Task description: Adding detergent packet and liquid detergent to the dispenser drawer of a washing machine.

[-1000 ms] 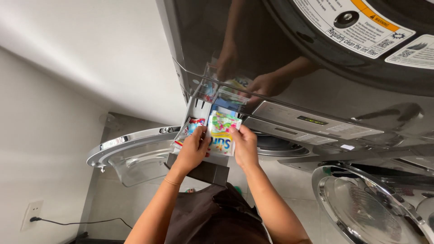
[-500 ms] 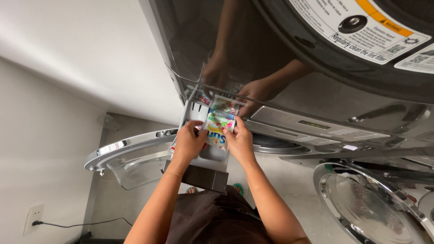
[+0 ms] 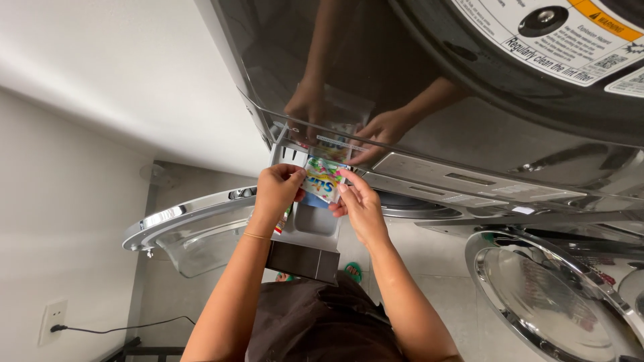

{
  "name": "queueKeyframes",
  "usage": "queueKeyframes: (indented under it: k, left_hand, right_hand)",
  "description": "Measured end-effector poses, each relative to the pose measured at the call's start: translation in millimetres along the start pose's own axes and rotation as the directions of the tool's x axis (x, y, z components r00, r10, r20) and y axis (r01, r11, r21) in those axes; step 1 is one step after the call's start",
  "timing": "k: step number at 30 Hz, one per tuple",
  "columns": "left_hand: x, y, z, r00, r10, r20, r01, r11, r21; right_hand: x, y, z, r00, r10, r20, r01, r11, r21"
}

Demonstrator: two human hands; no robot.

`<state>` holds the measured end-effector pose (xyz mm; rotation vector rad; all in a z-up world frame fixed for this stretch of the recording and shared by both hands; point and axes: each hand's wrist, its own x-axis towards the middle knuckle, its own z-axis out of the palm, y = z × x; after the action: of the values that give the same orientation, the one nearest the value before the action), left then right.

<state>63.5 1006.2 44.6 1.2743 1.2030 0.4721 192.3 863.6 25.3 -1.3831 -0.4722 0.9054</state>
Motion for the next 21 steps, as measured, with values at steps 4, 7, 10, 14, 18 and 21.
queueKeyframes:
  k: [4, 7, 10, 14, 18, 21]
  left_hand:
    - [-16.9, 20.5, -1.3, 0.999, -0.046, -0.014, 0.044, 0.990, -0.132]
    - [-18.8, 16.0, 1.6, 0.998, -0.054, -0.007, 0.052, 0.983, -0.177]
    - [-17.9, 9.1, 3.9, 0.999, -0.036, -0.026, 0.031, 0.982, -0.189]
    - [-9.3, -6.1, 6.9, 0.999, 0.012, -0.046, -0.020, 0.983, -0.180]
    - [-6.1, -14.0, 8.3, 0.998, 0.018, -0.063, -0.029, 0.982, -0.188]
    - [-1.1, -22.5, 13.5, 0.999, -0.007, -0.035, -0.002, 0.965, -0.261]
  right_hand:
    - [-22.6, -23.9, 1.1, 0.979, -0.202, 0.040, 0.202, 0.903, -0.380]
    - [-25.4, -32.5, 10.6, 0.747, -0.620, 0.239, 0.578, 0.429, -0.695]
    - [-13.9, -23.2, 20.3, 0.538, -0.745, 0.394, 0.659, 0.080, -0.748]
    - [-1.4, -7.2, 30.3, 0.477, -0.756, 0.448, 0.624, -0.067, -0.779]
    - [-1.6, -7.2, 38.5, 0.423, -0.774, 0.471, 0.638, -0.116, -0.762]
    - [5.8, 3.9, 33.6, 0.401, -0.788, 0.468, 0.710, -0.056, -0.702]
